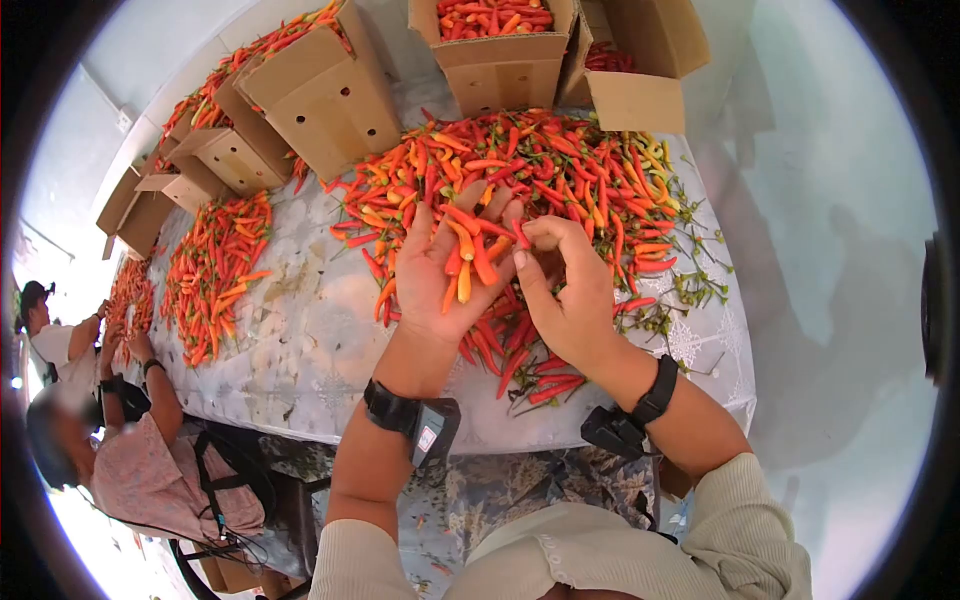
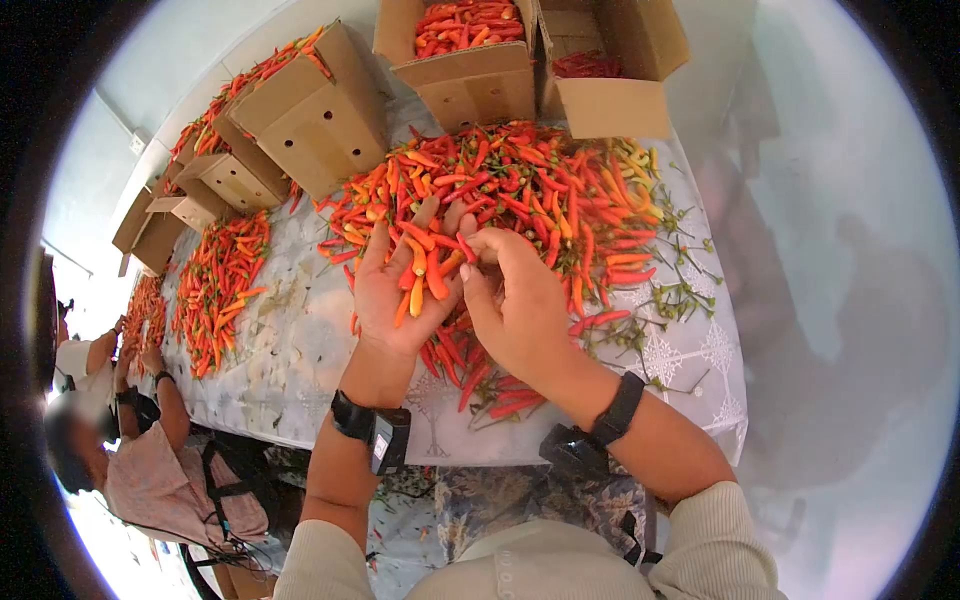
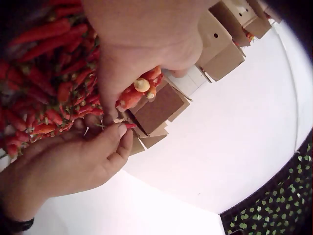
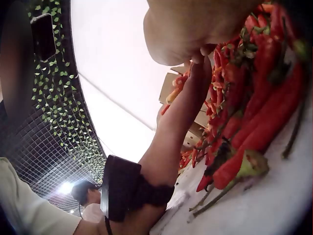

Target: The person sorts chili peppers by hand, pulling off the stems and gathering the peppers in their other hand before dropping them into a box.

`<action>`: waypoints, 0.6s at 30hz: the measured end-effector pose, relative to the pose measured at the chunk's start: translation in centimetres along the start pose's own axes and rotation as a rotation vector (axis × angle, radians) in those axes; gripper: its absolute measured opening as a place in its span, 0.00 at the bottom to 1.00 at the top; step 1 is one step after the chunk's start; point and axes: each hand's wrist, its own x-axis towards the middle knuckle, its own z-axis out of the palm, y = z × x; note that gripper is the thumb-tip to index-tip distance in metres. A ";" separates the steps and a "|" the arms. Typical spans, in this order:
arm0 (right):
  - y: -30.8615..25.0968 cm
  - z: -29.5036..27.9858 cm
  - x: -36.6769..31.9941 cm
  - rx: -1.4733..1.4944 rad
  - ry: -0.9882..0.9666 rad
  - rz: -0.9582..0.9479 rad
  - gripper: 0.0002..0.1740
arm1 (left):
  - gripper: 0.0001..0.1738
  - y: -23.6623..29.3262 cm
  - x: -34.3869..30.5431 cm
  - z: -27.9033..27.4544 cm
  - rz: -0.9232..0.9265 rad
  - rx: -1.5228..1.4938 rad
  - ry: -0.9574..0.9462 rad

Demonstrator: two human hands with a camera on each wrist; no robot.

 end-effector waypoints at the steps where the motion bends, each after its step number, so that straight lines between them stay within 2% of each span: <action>1: 0.0 0.0 -0.1 -0.037 -0.009 -0.019 0.12 | 0.32 0.1 0.1 -0.6 0.000 0.009 -0.002; 3: 0.1 0.0 0.0 -0.108 -0.019 -0.065 0.11 | 0.30 0.4 0.4 -1.5 0.001 0.038 -0.013; 9: 0.7 -0.2 0.2 -0.138 0.067 -0.118 0.08 | 0.22 0.7 0.5 -1.8 0.118 0.049 0.137; 10: 0.4 -0.4 0.4 -0.124 0.110 -0.122 0.08 | 0.20 0.2 0.5 -0.7 0.196 0.124 0.223; 13: -0.3 -0.7 0.4 -0.084 0.203 -0.110 0.08 | 0.19 2.1 0.7 -2.3 0.119 0.119 0.053; 15: 0.4 -0.9 0.3 -0.092 0.192 -0.087 0.08 | 0.17 2.9 0.7 -0.3 0.221 0.164 0.195; 17: 1.1 -0.8 0.3 -0.111 0.203 -0.145 0.09 | 0.15 3.0 0.4 2.9 0.326 0.190 0.337; 18: 1.6 -0.6 0.3 -0.139 0.206 -0.179 0.09 | 0.15 3.4 0.1 4.5 0.447 0.354 0.301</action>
